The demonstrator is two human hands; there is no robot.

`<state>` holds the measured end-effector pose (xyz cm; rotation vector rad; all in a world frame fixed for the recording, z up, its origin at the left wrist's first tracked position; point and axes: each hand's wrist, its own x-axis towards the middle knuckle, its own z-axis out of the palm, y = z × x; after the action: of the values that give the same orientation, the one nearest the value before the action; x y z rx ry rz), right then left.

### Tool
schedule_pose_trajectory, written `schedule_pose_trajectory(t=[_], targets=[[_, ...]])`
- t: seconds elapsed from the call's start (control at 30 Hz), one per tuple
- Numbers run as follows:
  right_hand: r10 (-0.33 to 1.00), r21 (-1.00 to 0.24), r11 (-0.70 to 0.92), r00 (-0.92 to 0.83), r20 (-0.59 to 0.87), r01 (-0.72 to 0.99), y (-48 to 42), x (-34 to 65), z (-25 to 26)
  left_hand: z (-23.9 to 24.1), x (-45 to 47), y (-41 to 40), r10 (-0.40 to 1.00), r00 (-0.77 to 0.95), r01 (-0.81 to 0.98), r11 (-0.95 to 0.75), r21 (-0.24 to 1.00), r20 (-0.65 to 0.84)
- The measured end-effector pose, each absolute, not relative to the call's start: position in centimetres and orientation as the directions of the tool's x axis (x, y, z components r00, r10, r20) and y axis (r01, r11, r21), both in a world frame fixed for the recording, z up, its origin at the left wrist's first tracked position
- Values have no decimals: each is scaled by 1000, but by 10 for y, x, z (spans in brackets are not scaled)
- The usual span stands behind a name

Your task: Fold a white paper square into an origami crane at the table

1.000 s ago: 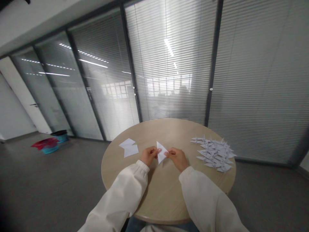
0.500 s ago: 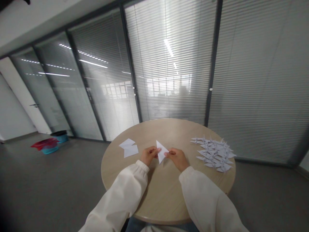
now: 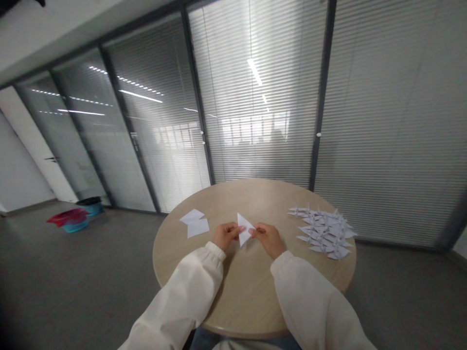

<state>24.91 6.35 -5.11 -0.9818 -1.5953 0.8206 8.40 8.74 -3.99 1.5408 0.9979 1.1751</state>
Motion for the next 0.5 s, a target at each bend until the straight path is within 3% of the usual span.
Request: schedule_pose_trajectory(t=[0.2, 0.5], targets=[[898, -872, 438, -62, 436, 218, 64, 251, -51, -40, 87, 85, 944, 300, 35, -154, 987, 137], [888, -865, 460, -76, 455, 199, 64, 250, -51, -38, 85, 83, 938, 286, 94, -234, 968, 199]])
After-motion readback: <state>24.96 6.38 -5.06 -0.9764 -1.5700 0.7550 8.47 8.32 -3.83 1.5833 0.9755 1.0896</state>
